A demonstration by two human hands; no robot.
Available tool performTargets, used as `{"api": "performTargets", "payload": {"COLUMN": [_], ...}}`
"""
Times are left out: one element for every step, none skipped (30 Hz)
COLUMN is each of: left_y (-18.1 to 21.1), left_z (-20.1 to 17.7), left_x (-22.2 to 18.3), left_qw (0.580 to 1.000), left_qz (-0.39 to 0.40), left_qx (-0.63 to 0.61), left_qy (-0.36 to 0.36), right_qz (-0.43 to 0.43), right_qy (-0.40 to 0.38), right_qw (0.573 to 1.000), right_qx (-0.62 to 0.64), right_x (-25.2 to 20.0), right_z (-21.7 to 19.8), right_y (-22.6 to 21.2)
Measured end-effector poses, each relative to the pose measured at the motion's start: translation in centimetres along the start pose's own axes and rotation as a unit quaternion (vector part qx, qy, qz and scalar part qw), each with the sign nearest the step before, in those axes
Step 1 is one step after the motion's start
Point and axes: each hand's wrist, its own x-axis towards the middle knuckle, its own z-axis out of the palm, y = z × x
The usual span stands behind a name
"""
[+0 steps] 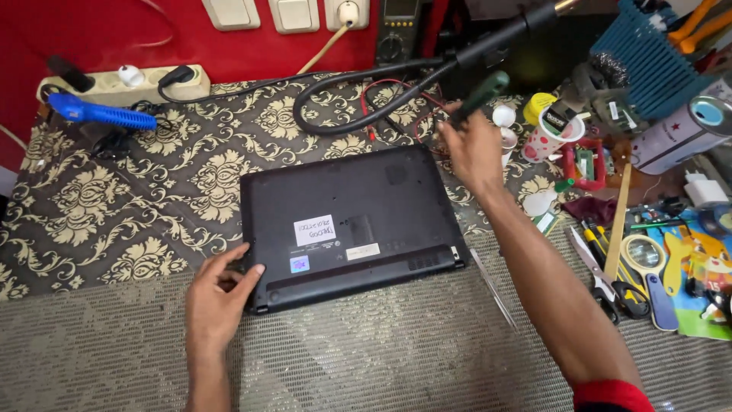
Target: Using a manual screwdriver to remove or secure screws on the bottom panel of a laptop.
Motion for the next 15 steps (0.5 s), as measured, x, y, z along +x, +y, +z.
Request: {"api": "performTargets", "payload": {"left_y": [-0.4, -0.8, -1.3, -1.2, -1.2, -1.1, -1.2, -1.2, -1.3, -1.3, -1.2, -1.2, -1.1, -0.9, -0.7], "left_z": [0.1, 0.1, 0.1, 0.0, 0.1, 0.1, 0.0, 0.0, 0.0, 0.0, 0.0, 0.0, -0.1, -0.2, -0.3], "left_x": [0.2, 0.4, 0.5, 0.5, 0.5, 0.4, 0.5, 0.5, 0.5, 0.4, 0.4, 0.4, 0.3, 0.3, 0.2], "left_qw": [1.000, 1.000, 1.000, 1.000, 1.000, 1.000, 1.000, 1.000, 1.000, 1.000, 1.000, 1.000, 1.000, 1.000, 1.000], "left_qz": [-0.001, 0.012, 0.024, 0.022, 0.022, 0.022, 0.019, 0.024, 0.030, 0.028, 0.028, 0.028, 0.026, 0.027, 0.029], "left_qx": [0.001, 0.000, -0.001, -0.001, -0.001, -0.001, -0.001, 0.000, 0.000, 0.000, 0.004, 0.009, 0.008, 0.003, -0.001], "left_qy": [-0.001, 0.000, 0.003, 0.002, 0.002, 0.002, 0.002, 0.002, 0.002, 0.001, 0.001, 0.001, 0.002, 0.003, 0.002], "right_qz": [0.002, -0.035, -0.072, -0.071, -0.077, -0.083, -0.083, -0.076, -0.069, -0.069, -0.065, -0.061, -0.062, -0.056, -0.047], "right_qy": [-0.001, -0.001, -0.002, -0.004, -0.001, 0.002, 0.000, 0.000, 0.001, 0.000, 0.005, 0.009, 0.007, 0.005, 0.005], "right_qw": [1.000, 0.999, 0.996, 0.996, 0.996, 0.995, 0.995, 0.995, 0.994, 0.994, 0.994, 0.994, 0.994, 0.994, 0.994], "right_qx": [0.000, -0.024, -0.049, -0.048, -0.054, -0.060, -0.060, -0.070, -0.079, -0.080, -0.085, -0.090, -0.090, -0.096, -0.102], "right_x": [0.3, 0.5, 0.8, 0.9, 1.0, 1.0, 1.1, 1.1, 1.0, 1.0, 1.0, 1.0, 0.9, 0.8, 0.6], "right_z": [0.3, 0.6, 0.9, 1.1, 1.2, 1.4, 1.4, 1.5, 1.5, 1.5, 1.5, 1.5, 1.5, 1.4, 1.3], "right_y": [0.2, 0.4, 0.6, 0.5, 0.4, 0.3, 0.2, 0.2, 0.2, 0.4, 0.5, 0.6, 0.4, 0.3, 0.3]}}
